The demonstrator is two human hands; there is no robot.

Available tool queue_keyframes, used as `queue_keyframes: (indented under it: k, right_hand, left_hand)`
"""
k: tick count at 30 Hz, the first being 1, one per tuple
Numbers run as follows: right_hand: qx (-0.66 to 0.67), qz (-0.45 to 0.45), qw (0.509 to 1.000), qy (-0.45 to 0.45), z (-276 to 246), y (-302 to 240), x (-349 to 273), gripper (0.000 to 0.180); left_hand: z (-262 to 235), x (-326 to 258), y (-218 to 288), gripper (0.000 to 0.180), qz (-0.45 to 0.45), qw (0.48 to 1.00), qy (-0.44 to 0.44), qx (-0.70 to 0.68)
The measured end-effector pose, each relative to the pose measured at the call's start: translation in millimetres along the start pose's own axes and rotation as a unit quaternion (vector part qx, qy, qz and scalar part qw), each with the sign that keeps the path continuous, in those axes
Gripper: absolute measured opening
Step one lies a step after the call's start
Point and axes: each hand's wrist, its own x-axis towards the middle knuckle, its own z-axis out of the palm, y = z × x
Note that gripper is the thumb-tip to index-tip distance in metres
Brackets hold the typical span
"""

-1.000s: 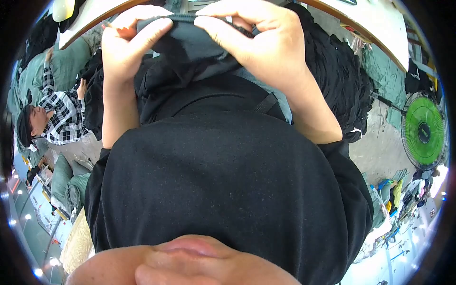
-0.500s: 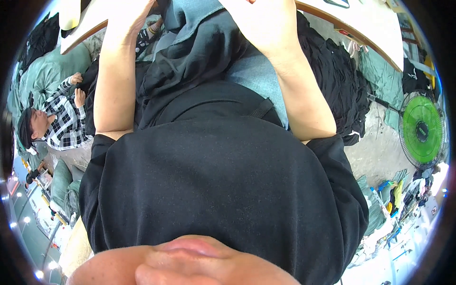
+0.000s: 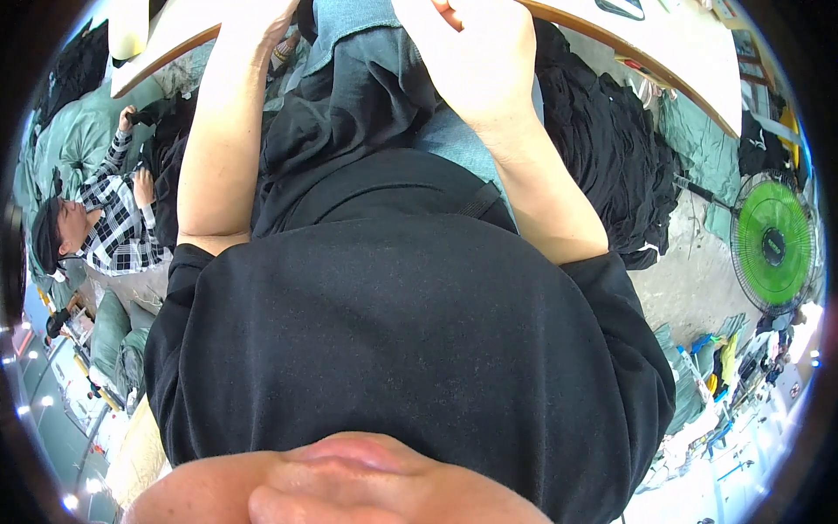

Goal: Trimming loose threads from black clothing items using a small hand tool.

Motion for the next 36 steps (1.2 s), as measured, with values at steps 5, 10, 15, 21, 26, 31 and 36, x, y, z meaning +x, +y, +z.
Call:
queue_keyframes:
  k: [5, 10, 15, 21, 26, 31, 36]
  right_hand:
    - [0.029, -0.005, 1.0, 0.008, 1, 6, -3, 0.034]
    - [0.123, 0.014, 0.992, -0.023, -1, 12, -18, 0.025]
    - [0.077, 0.003, 0.995, -0.068, -9, 38, -52, 0.014]
    - [0.152, 0.075, 0.981, -0.094, -18, 41, -83, 0.011]
    - [0.124, -0.057, 0.984, -0.112, -26, 25, -79, 0.011]
    - [0.12, -0.023, 0.966, -0.228, -9, 14, -77, 0.013]
    - [0.218, 0.12, 0.931, -0.268, 21, 15, -85, 0.011]
  left_hand:
    - [3, -2, 4, 0.038, -0.004, 0.998, 0.006, 0.064]
    - [8, -14, 6, 0.035, -0.041, 0.999, 0.018, 0.005]
    - [10, -45, -3, 0.026, 0.076, 0.977, 0.138, -0.146]
    - [-13, -110, 15, 0.017, -0.102, 0.957, 0.022, -0.271]
    - [-30, -149, 17, 0.026, -0.11, 0.962, -0.202, -0.148]
    - [-33, -166, 12, 0.015, -0.116, 0.937, -0.208, -0.256]
    - [-33, -183, 10, 0.011, -0.122, 0.961, -0.129, -0.212]
